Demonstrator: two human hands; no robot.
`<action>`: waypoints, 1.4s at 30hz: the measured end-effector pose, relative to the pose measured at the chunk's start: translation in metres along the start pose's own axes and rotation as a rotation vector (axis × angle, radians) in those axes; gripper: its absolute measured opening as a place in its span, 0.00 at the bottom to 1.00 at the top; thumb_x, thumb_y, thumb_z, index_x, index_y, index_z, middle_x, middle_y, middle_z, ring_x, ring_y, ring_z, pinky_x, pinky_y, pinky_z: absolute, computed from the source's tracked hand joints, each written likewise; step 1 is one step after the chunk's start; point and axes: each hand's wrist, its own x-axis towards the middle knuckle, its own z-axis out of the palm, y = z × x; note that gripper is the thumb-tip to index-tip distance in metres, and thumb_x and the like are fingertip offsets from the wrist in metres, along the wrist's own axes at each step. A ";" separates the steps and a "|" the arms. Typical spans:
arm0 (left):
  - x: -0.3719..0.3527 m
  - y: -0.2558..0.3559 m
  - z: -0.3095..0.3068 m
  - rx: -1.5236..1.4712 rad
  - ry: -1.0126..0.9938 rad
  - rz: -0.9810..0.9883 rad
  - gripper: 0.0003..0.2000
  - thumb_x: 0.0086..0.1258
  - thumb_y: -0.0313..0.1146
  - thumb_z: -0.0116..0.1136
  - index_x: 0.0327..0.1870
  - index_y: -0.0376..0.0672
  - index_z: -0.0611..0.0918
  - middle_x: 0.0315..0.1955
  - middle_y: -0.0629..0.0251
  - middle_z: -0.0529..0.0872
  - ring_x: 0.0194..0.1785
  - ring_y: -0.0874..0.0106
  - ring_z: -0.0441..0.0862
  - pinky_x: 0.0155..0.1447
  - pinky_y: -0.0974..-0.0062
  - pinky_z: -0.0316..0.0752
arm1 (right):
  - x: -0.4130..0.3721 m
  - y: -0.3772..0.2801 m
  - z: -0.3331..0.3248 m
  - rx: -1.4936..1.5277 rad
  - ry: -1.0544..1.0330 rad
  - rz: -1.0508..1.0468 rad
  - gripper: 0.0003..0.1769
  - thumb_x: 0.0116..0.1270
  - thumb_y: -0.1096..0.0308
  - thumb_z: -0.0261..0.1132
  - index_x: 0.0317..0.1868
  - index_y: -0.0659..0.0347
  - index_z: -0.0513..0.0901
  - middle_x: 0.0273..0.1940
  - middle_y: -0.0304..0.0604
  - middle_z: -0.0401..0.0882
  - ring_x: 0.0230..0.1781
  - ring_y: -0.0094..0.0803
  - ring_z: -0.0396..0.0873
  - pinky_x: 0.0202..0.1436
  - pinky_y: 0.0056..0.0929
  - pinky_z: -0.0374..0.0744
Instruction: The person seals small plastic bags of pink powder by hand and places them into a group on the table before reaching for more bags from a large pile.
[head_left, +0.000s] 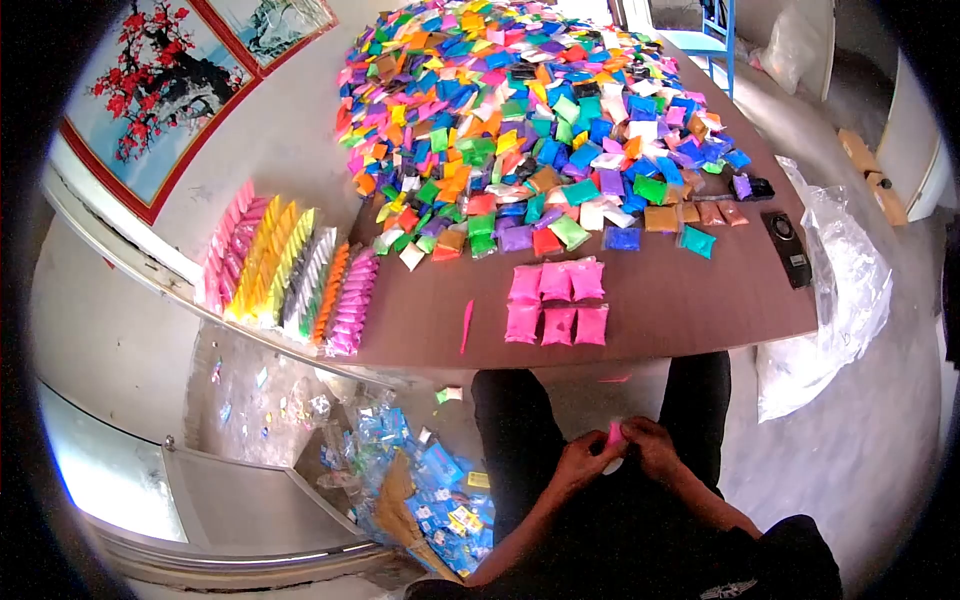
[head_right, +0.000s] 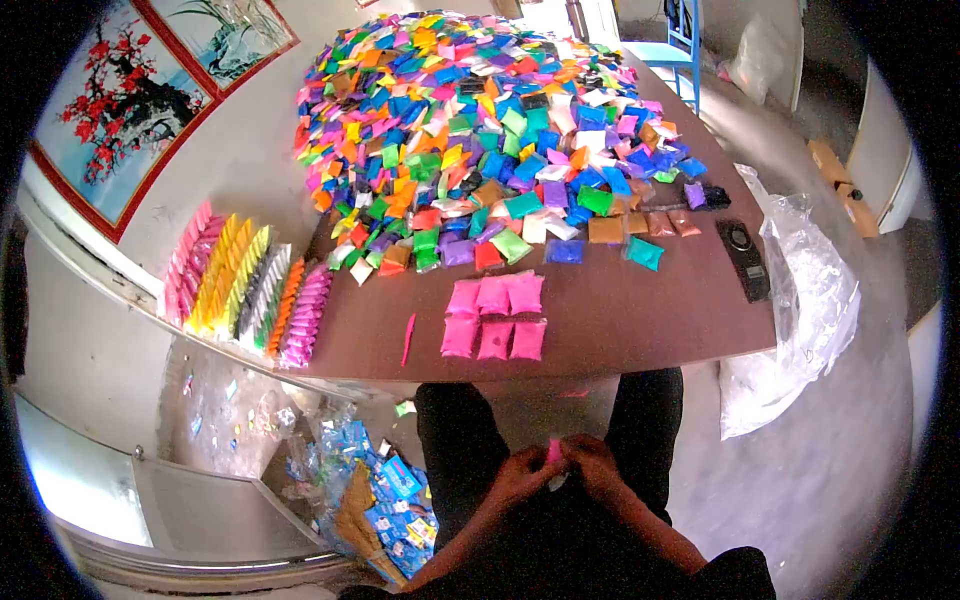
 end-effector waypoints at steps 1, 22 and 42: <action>0.003 -0.004 0.002 -0.002 -0.021 -0.020 0.19 0.73 0.50 0.66 0.49 0.40 0.89 0.44 0.52 0.90 0.44 0.64 0.88 0.49 0.66 0.81 | -0.001 0.001 -0.002 -0.007 0.003 0.001 0.12 0.76 0.62 0.67 0.49 0.62 0.84 0.39 0.39 0.83 0.39 0.31 0.81 0.46 0.33 0.79; 0.058 -0.044 0.014 -0.119 -0.213 0.060 0.19 0.75 0.48 0.66 0.49 0.38 0.88 0.38 0.62 0.91 0.42 0.71 0.86 0.48 0.69 0.81 | 0.024 0.032 -0.022 -0.004 0.061 -0.135 0.13 0.77 0.62 0.65 0.53 0.63 0.81 0.45 0.42 0.84 0.43 0.32 0.82 0.49 0.32 0.80; 0.058 -0.048 0.019 -0.204 -0.041 0.171 0.13 0.78 0.39 0.64 0.42 0.34 0.86 0.30 0.60 0.87 0.36 0.73 0.81 0.43 0.70 0.77 | 0.004 -0.003 0.004 0.024 0.151 0.024 0.12 0.80 0.58 0.66 0.51 0.58 0.85 0.42 0.37 0.85 0.43 0.27 0.82 0.48 0.29 0.81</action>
